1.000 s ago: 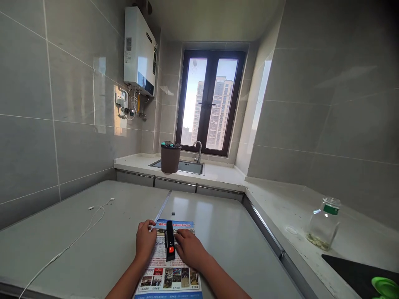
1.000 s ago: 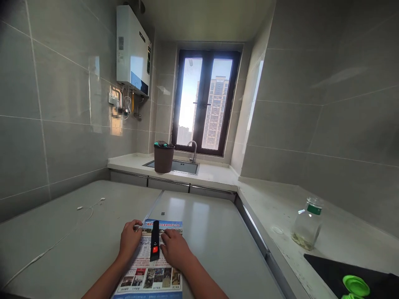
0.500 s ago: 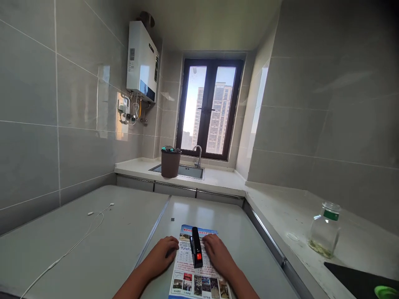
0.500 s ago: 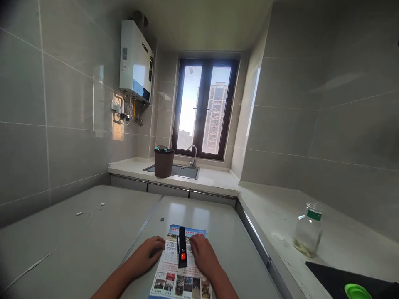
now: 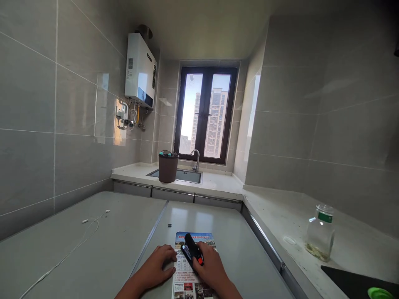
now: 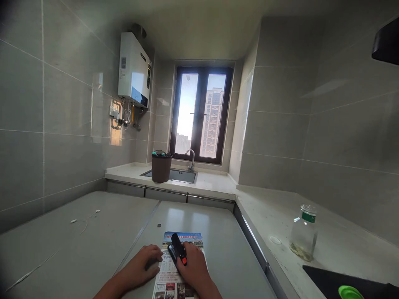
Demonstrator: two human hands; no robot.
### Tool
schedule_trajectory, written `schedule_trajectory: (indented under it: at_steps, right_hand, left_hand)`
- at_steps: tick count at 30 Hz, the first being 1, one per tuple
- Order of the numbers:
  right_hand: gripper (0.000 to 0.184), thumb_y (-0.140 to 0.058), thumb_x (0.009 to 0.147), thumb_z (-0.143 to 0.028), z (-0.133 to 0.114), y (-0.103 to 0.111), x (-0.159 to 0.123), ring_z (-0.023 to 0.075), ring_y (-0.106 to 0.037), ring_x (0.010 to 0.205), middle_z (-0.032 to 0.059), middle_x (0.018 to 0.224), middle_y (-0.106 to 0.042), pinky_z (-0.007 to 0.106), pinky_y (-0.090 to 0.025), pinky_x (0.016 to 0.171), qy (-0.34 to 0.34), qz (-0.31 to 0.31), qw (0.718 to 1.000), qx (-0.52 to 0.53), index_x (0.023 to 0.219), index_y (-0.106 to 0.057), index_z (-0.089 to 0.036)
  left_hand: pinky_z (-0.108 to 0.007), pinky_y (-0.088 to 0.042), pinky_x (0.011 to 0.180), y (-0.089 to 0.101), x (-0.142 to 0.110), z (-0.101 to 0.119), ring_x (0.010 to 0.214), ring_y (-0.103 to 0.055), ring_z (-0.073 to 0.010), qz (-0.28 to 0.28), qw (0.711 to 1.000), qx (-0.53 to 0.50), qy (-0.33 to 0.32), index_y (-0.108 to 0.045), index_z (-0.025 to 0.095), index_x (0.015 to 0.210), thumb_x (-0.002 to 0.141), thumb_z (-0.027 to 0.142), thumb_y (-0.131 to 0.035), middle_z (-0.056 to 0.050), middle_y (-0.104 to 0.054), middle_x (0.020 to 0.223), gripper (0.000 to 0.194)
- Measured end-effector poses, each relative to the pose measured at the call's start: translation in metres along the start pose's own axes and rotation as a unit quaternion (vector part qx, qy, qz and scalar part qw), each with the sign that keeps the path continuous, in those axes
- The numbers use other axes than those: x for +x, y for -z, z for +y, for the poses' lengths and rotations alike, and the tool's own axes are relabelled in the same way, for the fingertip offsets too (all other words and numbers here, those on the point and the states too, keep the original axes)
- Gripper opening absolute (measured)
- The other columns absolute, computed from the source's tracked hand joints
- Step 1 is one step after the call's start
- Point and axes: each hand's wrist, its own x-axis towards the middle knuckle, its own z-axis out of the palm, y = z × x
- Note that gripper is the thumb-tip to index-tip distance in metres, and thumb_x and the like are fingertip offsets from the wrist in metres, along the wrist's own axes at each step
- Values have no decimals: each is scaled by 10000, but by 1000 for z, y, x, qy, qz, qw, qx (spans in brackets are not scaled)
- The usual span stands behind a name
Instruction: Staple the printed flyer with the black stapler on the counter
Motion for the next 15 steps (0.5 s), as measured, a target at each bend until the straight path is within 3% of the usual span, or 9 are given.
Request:
schedule_trajectory:
  at_steps: [9, 15]
  right_hand:
    - [354, -561, 839, -242, 17, 5, 5, 278, -628, 1115, 80, 1177, -699, 381, -459, 978, -7, 50, 994, 101, 1166, -693, -261]
    - [343, -556, 824, -241, 19, 3, 6, 279, -648, 1075, 65, 1123, -716, 392, -481, 968, -19, 63, 984, 167, 1132, -704, -267]
  left_hand:
    - [-384, -428, 1080, -2, -3, -8, 1208, -577, -269, -20, 999, -38, 8, -699, 240, 1025, 751, 153, -673, -58, -665, 1274, 288]
    - [-411, -407, 1109, 0, -4, -7, 1274, -539, -297, -34, 998, -49, 9, -706, 244, 1061, 766, 192, -690, -68, -674, 1276, 300]
